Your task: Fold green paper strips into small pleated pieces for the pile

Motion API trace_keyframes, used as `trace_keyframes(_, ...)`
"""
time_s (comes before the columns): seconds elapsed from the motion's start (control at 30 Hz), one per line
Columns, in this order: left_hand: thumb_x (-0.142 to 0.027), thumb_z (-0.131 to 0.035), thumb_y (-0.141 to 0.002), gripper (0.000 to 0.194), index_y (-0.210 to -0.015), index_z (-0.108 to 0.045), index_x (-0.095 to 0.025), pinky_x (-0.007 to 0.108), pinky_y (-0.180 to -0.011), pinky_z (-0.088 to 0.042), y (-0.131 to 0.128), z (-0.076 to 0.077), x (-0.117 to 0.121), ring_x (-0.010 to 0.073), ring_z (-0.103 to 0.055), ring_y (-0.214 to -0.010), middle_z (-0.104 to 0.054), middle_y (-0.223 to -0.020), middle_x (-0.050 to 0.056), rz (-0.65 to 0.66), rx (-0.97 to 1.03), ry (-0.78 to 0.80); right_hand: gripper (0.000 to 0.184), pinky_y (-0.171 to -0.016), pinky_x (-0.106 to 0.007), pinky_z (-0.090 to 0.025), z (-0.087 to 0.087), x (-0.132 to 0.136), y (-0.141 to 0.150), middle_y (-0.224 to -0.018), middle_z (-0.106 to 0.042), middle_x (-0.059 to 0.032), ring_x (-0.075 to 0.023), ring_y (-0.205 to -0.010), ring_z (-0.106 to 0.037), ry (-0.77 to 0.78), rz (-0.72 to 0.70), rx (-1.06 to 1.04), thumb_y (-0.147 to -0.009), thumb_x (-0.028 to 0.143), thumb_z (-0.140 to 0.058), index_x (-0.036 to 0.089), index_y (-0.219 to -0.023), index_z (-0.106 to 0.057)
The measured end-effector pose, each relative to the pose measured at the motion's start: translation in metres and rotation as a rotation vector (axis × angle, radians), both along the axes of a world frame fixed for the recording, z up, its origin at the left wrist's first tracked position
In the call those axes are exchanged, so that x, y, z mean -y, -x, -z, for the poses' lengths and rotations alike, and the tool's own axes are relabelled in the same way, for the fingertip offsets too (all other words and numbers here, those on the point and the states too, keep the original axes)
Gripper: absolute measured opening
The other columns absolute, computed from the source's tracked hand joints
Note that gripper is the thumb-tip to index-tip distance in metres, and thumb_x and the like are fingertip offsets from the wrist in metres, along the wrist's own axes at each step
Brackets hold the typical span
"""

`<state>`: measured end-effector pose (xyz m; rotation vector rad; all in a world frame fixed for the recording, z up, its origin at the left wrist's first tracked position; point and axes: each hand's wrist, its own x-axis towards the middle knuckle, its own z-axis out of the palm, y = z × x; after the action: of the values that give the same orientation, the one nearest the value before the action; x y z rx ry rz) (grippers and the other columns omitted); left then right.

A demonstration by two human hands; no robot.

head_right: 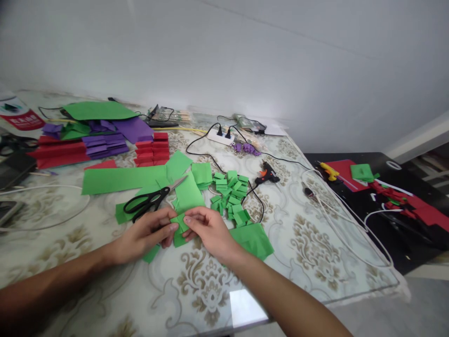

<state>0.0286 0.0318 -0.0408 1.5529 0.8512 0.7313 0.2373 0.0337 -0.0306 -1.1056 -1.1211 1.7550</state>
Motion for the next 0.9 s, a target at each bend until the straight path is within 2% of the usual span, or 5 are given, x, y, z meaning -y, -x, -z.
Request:
trace_keyframes(0.2, -0.05, -0.057, -0.102, 0.031, -0.094, -0.053, -0.02, 0.024, -0.056, -0.048, -0.0013, -0.0017, 0.0001, 0.0132, -0.059, -0.056, -0.063, -0.063, -0.003, -0.022, -0.006, 0.013, 0.043, -0.065, -0.031, -0.062, -0.0038, 0.0004, 0.0006, -0.073, -0.068, 0.0029, -0.0148, -0.062, -0.069, -0.064, 0.012, 0.041, -0.074, 0.054, -0.088, 0.019, -0.094, -0.071)
trace_keyframes(0.37, -0.048, -0.056, -0.101, 0.029, -0.096, -0.052, -0.02, 0.024, -0.056, -0.048, -0.0017, -0.0017, 0.0004, 0.0135, -0.059, -0.055, -0.063, -0.063, -0.003, -0.038, -0.031, -0.002, 0.041, -0.07, -0.031, -0.062, -0.0041, 0.0024, 0.0008, -0.074, -0.066, 0.0037, -0.0156, -0.069, -0.068, -0.117, 0.017, 0.065, -0.071, 0.045, -0.092, 0.021, -0.095, -0.069)
trace_keyframes(0.53, -0.044, -0.056, -0.1, 0.025, -0.096, -0.054, -0.019, 0.025, -0.055, -0.048, -0.0017, -0.0018, -0.0002, 0.0145, -0.059, -0.056, -0.063, -0.063, -0.002, -0.068, -0.068, -0.017, 0.032, -0.079, -0.032, -0.059, 0.0011, 0.003, -0.0001, -0.08, -0.068, 0.0025, -0.0164, -0.077, -0.069, -0.2, 0.01, 0.101, -0.076, 0.033, -0.088, 0.021, -0.098, -0.069)
trace_keyframes(0.67, -0.041, -0.055, -0.101, 0.027, -0.09, -0.06, -0.018, 0.024, -0.055, -0.046, -0.0012, -0.0024, -0.0009, 0.0141, -0.056, -0.059, -0.059, -0.066, -0.002, -0.091, -0.145, -0.121, 0.026, -0.08, -0.032, -0.057, 0.0032, 0.0033, -0.0006, -0.083, -0.069, 0.0011, -0.017, -0.081, -0.068, -0.228, 0.021, 0.128, -0.079, 0.029, -0.083, 0.021, -0.099, -0.069)
trace_keyframes(0.9, -0.037, -0.059, -0.101, 0.021, -0.095, -0.064, -0.017, 0.024, -0.063, -0.045, -0.0003, 0.0014, 0.0007, 0.0145, -0.057, -0.071, -0.062, -0.081, 0.0, -0.149, -0.201, -0.283, 0.022, -0.081, -0.032, -0.054, 0.0036, 0.0061, -0.0003, -0.094, -0.074, -0.0027, -0.0184, -0.088, -0.069, -0.312, -0.008, 0.21, -0.084, 0.027, -0.077, 0.021, -0.104, -0.072)
